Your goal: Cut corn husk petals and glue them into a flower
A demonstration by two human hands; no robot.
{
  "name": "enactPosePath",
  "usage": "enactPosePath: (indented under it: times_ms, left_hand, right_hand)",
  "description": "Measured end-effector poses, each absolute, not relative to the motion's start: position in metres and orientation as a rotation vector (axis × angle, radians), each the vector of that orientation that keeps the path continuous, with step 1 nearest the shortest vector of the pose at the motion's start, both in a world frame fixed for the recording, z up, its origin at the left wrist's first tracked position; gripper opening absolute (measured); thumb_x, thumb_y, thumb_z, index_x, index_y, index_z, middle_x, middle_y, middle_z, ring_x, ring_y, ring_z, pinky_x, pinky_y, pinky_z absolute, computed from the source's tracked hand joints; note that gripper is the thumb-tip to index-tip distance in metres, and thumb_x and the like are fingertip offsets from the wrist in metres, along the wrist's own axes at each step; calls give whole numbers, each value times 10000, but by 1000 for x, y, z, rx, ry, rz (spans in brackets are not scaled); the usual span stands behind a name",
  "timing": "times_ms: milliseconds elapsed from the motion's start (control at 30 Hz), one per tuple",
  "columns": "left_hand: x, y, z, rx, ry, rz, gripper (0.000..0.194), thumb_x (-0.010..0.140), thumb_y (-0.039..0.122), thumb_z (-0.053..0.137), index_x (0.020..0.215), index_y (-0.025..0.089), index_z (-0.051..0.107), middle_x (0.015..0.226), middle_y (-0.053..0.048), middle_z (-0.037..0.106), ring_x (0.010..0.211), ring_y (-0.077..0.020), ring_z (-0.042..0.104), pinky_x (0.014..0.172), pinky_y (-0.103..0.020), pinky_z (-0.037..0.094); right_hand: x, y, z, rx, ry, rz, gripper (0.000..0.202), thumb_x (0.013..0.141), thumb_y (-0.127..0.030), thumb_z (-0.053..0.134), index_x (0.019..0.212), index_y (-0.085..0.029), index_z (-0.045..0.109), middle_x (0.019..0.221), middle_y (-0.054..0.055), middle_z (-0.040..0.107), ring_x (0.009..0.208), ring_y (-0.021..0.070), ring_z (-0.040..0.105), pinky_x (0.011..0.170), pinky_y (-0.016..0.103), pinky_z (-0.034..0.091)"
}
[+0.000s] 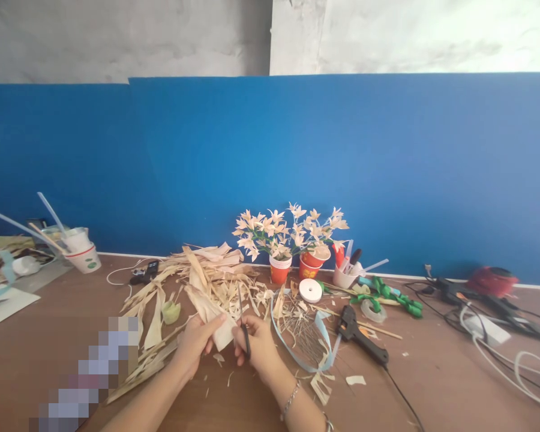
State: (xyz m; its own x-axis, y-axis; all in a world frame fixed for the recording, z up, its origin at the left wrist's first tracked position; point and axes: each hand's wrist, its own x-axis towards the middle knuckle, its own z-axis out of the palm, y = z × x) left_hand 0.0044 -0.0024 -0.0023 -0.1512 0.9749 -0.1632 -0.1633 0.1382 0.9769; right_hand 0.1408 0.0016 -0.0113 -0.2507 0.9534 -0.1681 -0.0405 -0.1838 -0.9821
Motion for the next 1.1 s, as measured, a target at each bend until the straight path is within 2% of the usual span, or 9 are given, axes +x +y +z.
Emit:
enactPosePath:
  times_ms: [200,267,333,433,667,900,1100]
  left_hand:
    - [7,-5,8,785,1320,1305,310,563,365,775,562,121,584,336,64,463,267,-23,306,282,-145,156]
    - [7,-5,10,762,1274,1312,289,554,340,785,618,105,629,403,23,556,312,-59,423,299,-156,256]
    - [6,-4,9,742,1222,1331,308,548,321,792,705,88,665,531,-38,658,434,-122,567,386,-190,403]
    - [2,-1,7,695,1220,1362,375,533,324,804,777,69,677,635,-92,708,556,-192,651,505,-251,497]
    - [-15,10,-4,643,1225,1530,449,545,372,804,844,63,671,725,-113,728,655,-235,684,590,-295,531]
    - [-15,11,-10,699,1307,1653,437,593,373,774,898,75,677,814,-110,726,732,-233,681,617,-283,528]
    - [-11,6,-3,694,1354,1647,378,559,357,785,803,83,693,638,-61,703,633,-230,667,560,-280,513]
  right_hand:
    - [142,0,-6,-1134,-1173,1610,352,635,-464,655,711,-177,465,366,-73,498,259,59,395,277,143,170]
    - [142,-1,-6,-1111,-1170,1624,344,644,-461,648,708,-174,470,372,-72,498,261,55,393,279,144,162]
    - [142,-2,-6,-1106,-1188,1612,354,652,-472,649,698,-169,473,378,-68,498,266,52,395,283,146,167]
    - [147,1,-5,-1129,-1232,1566,384,685,-521,622,700,-168,474,401,-63,506,282,55,417,289,147,178]
    - [159,0,0,-1004,-1526,1818,418,703,-545,632,802,-163,495,553,-30,601,418,80,533,326,137,296]
    - [152,-8,2,-982,-1593,1943,464,679,-586,642,790,-157,504,519,-33,594,379,66,508,328,137,291]
    - [150,-9,4,-1039,-1567,1883,470,661,-599,646,760,-164,495,471,-59,550,349,59,468,316,142,243]
